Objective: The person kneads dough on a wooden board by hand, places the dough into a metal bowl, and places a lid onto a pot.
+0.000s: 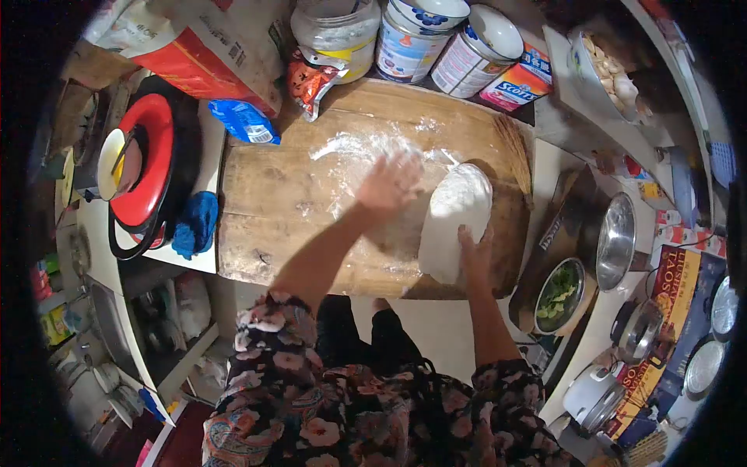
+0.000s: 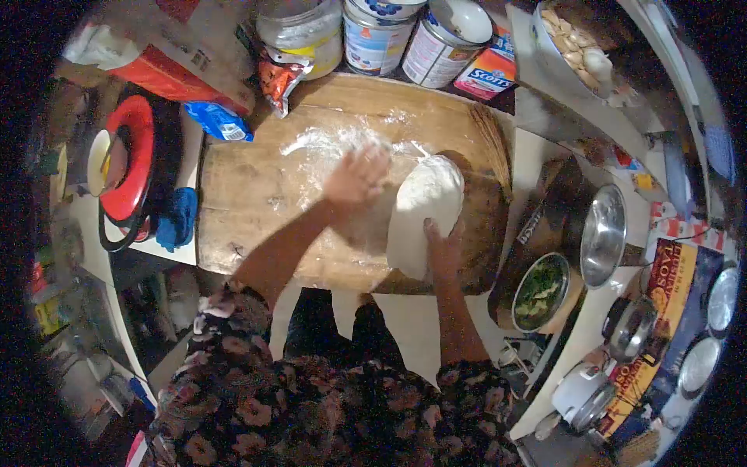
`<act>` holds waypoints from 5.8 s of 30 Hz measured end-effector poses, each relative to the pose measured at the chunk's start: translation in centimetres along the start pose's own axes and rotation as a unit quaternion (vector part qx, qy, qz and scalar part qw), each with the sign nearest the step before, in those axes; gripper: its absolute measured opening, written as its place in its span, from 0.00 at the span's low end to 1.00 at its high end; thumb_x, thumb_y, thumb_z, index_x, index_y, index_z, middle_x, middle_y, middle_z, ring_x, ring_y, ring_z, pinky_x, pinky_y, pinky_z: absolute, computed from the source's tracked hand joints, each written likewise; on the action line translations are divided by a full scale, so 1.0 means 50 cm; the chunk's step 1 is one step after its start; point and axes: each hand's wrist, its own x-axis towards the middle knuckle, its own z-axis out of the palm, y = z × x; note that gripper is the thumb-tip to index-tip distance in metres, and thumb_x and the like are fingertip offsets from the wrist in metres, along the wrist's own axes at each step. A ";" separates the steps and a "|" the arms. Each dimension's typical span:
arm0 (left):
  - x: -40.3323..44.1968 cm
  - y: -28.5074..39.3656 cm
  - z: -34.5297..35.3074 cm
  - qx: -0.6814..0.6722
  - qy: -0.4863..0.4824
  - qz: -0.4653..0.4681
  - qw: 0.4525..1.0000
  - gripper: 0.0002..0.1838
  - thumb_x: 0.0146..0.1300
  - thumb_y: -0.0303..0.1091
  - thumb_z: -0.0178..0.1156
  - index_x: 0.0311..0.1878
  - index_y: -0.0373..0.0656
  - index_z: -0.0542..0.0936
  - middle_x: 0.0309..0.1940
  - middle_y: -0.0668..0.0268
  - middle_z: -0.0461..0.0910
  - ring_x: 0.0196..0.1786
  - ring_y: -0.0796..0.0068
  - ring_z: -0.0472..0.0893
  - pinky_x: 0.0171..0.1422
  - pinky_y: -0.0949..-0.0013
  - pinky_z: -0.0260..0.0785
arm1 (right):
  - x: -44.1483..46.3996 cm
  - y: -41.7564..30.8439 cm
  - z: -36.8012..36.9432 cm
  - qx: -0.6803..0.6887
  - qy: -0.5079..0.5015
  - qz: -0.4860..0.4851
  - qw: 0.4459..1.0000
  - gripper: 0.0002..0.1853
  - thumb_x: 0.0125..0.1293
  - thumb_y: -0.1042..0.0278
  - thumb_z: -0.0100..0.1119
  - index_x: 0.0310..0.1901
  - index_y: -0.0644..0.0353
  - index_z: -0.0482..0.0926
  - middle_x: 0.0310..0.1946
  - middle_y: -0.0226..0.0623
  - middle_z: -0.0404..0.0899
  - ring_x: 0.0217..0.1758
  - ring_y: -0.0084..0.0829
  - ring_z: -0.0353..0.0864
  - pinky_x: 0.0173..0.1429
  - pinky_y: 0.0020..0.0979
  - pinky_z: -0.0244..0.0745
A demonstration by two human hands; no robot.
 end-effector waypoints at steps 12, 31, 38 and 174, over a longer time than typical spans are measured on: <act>-0.077 0.134 -0.153 -0.502 0.244 -0.351 0.752 0.29 0.70 0.46 0.44 0.62 0.30 0.67 0.58 0.42 0.69 0.61 0.43 0.68 0.69 0.56 0.57 | -0.084 -0.134 0.095 -0.015 -0.211 -0.229 0.950 0.25 0.58 0.73 0.58 0.60 0.61 0.68 0.51 0.48 0.75 0.51 0.44 0.77 0.55 0.40 0.72; 0.056 -0.042 -0.083 -0.208 0.143 -0.295 0.922 0.37 0.57 0.39 0.56 0.69 0.37 0.58 0.69 0.49 0.58 0.71 0.49 0.56 0.72 0.48 0.49 | 0.220 -0.147 0.320 -0.244 0.050 -0.371 0.895 0.18 0.60 0.55 0.55 0.45 0.59 0.78 0.45 0.46 0.77 0.49 0.50 0.74 0.52 0.48 0.69; 0.093 -0.071 -0.086 -0.231 0.164 -0.300 0.911 0.32 0.60 0.42 0.55 0.65 0.39 0.64 0.63 0.48 0.65 0.67 0.50 0.63 0.70 0.51 0.54 | 0.279 -0.180 0.336 -0.209 0.029 -0.307 0.928 0.18 0.59 0.53 0.55 0.38 0.60 0.80 0.37 0.48 0.79 0.43 0.50 0.76 0.47 0.46 0.72; -0.152 0.186 -0.096 -0.122 0.185 -0.252 0.942 0.32 0.61 0.46 0.51 0.66 0.40 0.65 0.66 0.52 0.62 0.69 0.49 0.59 0.71 0.44 0.46 | -0.049 -0.013 0.140 -0.176 -0.028 -0.482 0.858 0.31 0.62 0.49 0.49 0.59 0.66 0.67 0.60 0.52 0.64 0.65 0.57 0.60 0.68 0.57 0.51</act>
